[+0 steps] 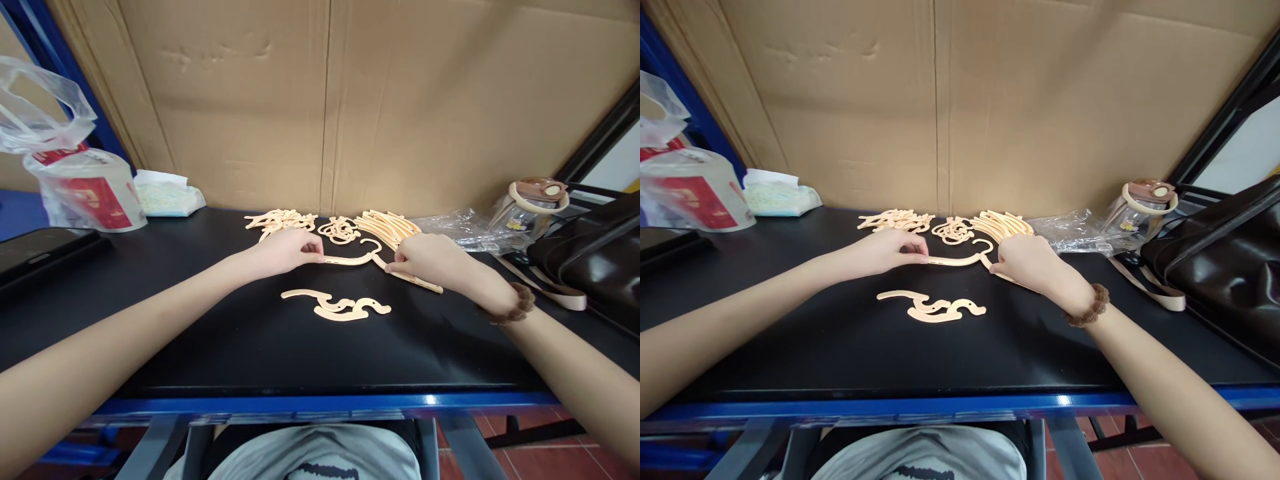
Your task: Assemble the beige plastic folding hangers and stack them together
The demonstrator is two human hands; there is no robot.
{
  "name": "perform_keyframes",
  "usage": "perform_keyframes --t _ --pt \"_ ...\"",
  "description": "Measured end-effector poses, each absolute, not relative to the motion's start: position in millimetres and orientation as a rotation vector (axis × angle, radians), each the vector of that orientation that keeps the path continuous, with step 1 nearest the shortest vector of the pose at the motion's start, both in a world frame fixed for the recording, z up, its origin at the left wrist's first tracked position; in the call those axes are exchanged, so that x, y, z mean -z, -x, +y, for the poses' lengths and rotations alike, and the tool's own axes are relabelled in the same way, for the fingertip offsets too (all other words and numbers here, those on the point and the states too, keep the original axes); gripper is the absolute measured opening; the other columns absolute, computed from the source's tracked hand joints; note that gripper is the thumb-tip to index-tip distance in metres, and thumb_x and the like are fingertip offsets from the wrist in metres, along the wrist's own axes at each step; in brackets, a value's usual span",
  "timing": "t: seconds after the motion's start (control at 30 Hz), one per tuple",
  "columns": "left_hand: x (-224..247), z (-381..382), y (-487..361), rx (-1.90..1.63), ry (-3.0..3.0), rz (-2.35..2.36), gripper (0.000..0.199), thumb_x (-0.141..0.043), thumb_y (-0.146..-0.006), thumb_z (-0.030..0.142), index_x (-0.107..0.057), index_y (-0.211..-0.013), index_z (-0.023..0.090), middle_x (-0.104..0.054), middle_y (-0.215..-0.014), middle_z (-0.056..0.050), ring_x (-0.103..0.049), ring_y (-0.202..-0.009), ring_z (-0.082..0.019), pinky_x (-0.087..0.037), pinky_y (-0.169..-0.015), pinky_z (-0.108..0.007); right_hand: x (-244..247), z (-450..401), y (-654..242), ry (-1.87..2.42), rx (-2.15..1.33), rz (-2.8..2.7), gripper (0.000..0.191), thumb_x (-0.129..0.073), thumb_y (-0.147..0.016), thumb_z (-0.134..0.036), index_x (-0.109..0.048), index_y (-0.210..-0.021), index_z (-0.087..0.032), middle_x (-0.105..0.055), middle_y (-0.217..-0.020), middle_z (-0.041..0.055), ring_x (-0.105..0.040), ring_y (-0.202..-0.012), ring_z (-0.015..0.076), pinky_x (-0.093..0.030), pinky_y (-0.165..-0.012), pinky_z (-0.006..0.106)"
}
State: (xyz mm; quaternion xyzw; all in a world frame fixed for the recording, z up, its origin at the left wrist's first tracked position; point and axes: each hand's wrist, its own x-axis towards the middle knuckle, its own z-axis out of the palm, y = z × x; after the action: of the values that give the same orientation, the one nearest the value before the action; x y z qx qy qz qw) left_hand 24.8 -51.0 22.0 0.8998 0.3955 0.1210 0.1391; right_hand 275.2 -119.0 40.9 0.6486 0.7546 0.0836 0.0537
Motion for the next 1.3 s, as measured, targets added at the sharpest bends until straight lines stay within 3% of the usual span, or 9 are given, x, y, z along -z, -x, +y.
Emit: perform_keyframes --t 0.23,0.43,0.57,0.67,0.83,0.9,1.03,1.13,1.3 --pt "-19.8 -51.9 -26.6 -0.273 -2.68 1.041 0.023 -0.06 -0.081 0.042 -0.071 -0.083 0.023 -0.068 -0.091 -0.001 -0.061 -0.085 -0.018 -0.041 -0.069 -0.025 -43.2 -119.5 -275.3 -2.005 -0.248 2.188 0.029 -0.055 -0.08 -0.042 -0.061 -0.063 -0.019 -0.065 -0.068 0.0049 -0.056 -0.061 0.0181 -0.027 -0.051 0.027" --pt "-28.9 -54.3 -25.2 -0.275 -2.755 1.009 0.034 -0.034 -0.091 0.018 -0.067 -0.099 0.018 -0.071 -0.097 -0.003 -0.063 -0.086 -0.016 -0.043 -0.076 -0.025 -42.1 -124.8 -271.6 -2.003 -0.376 2.356 0.037 -0.047 -0.09 -0.046 -0.064 -0.071 -0.019 -0.066 -0.072 0.0068 -0.058 -0.066 0.0206 -0.029 -0.054 0.029" --pt "-38.2 -55.8 -22.9 -0.232 -2.953 1.226 0.031 -0.037 -0.09 0.021 -0.068 -0.094 0.018 -0.072 -0.089 -0.002 -0.063 -0.083 -0.019 -0.041 -0.072 -0.028 -39.0 -129.3 -263.2 -1.567 0.115 2.847 0.023 -0.058 -0.087 -0.044 -0.069 -0.089 -0.024 -0.066 -0.072 -0.0003 -0.058 -0.064 0.0146 -0.035 -0.056 0.026" --pt "-38.2 -56.8 -23.2 -0.211 -3.011 1.221 0.029 -0.039 -0.09 0.021 -0.068 -0.091 0.019 -0.072 -0.086 -0.001 -0.064 -0.082 -0.019 -0.04 -0.069 -0.027 -32.7 -131.3 -255.9 -1.259 0.434 2.994 0.026 -0.062 -0.085 -0.043 -0.07 -0.1 -0.023 -0.067 -0.084 0.0004 -0.062 -0.074 0.0135 -0.042 -0.061 0.023" --pt "-31.4 -63.3 -27.7 -0.278 -2.965 1.197 0.04 -0.038 -0.077 0.001 -0.061 -0.105 0.017 -0.07 -0.101 -0.003 -0.063 -0.083 -0.018 -0.041 -0.066 -0.026 -21.1 -134.1 -244.8 -1.242 0.27 3.063 0.026 -0.055 -0.091 -0.039 -0.07 -0.107 -0.023 -0.063 -0.097 0.002 -0.059 -0.066 0.0102 -0.044 -0.066 0.026" --pt "-31.3 -67.3 -30.2 -0.332 -2.924 1.157 0.045 -0.036 -0.076 -0.001 -0.059 -0.11 0.019 -0.068 -0.106 -0.003 -0.062 -0.085 -0.017 -0.042 -0.068 -0.027 -18.5 -134.7 -242.1 -1.212 0.202 3.093 0.022 -0.054 -0.093 -0.033 -0.07 -0.101 -0.022 -0.063 -0.098 0.0025 -0.061 -0.074 0.0123 -0.044 -0.07 0.026" --pt "-35.4 -74.0 -34.7 -0.478 -2.822 0.988 0.029 -0.035 -0.095 0.024 -0.061 -0.105 0.02 -0.068 -0.103 -0.002 -0.061 -0.09 -0.018 -0.043 -0.075 -0.028 -15.9 -131.8 -240.7 -1.272 0.108 3.192 0.018 -0.051 -0.094 -0.025 -0.068 -0.095 -0.02 -0.064 -0.095 0.0027 -0.06 -0.085 0.0153 -0.044 -0.074 0.027" --pt "-36.5 -77.2 -37.0 -0.418 -2.694 0.872 0.033 -0.045 -0.092 0.048 -0.063 -0.1 0.022 -0.069 -0.095 -0.001 -0.062 -0.084 -0.017 -0.043 -0.072 -0.026 -14.1 -125.7 -242.4 -1.426 0.096 3.323 0.014 -0.054 -0.092 -0.022 -0.067 -0.089 -0.019 -0.065 -0.09 0.002 -0.059 -0.082 0.0146 -0.043 -0.073 0.027" --pt "-30.5 -76.2 -37.5 -0.327 -2.652 0.777 0.023 -0.052 -0.088 0.042 -0.062 -0.089 0.022 -0.068 -0.086 0.002 -0.061 -0.076 -0.014 -0.041 -0.066 -0.023 -12.0 -116.2 -245.6 -1.679 0.339 3.395 0.013 -0.057 -0.09 -0.027 -0.067 -0.087 -0.02 -0.067 -0.083 -0.0001 -0.058 -0.071 0.0129 -0.042 -0.064 0.026"
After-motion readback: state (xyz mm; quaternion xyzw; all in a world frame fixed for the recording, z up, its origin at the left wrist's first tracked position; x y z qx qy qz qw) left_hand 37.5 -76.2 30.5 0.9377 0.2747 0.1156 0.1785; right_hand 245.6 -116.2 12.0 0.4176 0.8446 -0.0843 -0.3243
